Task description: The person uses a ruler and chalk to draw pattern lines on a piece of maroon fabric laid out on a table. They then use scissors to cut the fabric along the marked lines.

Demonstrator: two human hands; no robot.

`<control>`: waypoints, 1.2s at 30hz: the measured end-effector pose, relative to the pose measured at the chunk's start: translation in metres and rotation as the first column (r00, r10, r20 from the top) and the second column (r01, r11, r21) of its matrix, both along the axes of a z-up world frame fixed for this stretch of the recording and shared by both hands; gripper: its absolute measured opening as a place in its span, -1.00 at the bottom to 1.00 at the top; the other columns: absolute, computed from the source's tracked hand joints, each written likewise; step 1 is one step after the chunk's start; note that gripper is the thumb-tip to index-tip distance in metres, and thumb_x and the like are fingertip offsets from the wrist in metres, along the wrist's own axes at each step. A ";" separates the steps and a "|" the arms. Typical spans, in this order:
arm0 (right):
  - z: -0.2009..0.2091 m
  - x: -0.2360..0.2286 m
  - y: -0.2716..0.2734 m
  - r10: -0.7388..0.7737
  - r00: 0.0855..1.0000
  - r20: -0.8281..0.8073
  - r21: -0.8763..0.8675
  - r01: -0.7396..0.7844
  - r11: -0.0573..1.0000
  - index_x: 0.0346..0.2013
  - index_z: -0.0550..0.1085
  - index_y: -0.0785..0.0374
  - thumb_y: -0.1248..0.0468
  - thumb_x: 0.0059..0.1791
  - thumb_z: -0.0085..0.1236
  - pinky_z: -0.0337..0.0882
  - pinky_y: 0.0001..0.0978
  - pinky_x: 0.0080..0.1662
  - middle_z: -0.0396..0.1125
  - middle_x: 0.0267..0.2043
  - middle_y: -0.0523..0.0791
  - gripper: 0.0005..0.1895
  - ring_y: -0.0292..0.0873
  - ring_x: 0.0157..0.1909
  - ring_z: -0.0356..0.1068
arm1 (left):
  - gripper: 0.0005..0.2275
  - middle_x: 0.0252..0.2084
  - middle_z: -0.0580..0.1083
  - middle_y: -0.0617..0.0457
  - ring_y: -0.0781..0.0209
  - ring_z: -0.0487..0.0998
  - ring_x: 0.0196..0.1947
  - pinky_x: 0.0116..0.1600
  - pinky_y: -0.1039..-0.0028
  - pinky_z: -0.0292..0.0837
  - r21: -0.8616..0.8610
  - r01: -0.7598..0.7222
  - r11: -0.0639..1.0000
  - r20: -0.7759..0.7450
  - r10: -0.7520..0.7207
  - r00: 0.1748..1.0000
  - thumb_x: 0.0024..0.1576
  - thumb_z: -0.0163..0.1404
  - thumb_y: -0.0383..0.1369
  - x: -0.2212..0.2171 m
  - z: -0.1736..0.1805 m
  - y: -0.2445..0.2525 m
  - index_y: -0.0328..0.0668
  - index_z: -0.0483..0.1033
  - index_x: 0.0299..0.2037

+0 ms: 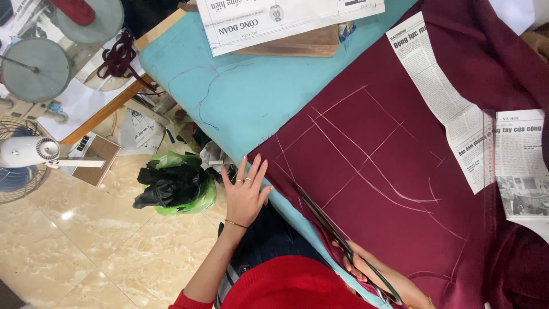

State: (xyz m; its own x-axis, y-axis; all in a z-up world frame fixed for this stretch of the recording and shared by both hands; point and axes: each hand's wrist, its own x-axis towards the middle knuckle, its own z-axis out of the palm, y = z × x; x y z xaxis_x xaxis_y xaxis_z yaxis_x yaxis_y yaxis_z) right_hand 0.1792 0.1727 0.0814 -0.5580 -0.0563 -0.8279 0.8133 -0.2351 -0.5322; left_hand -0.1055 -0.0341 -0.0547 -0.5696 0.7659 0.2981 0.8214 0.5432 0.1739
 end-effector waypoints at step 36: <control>-0.041 -0.091 -0.012 0.266 0.952 -0.152 0.439 -0.176 0.881 -0.48 0.14 0.04 -0.20 0.14 -0.28 0.13 -0.46 -0.39 0.02 -0.52 -0.30 -0.52 -0.36 -0.48 -0.03 | -0.53 0.43 0.31 0.09 0.01 0.08 0.53 0.48 -0.32 -0.18 0.241 -0.273 0.931 0.284 0.201 0.937 0.24 -0.02 0.05 0.025 -0.009 0.022 -0.14 0.39 0.16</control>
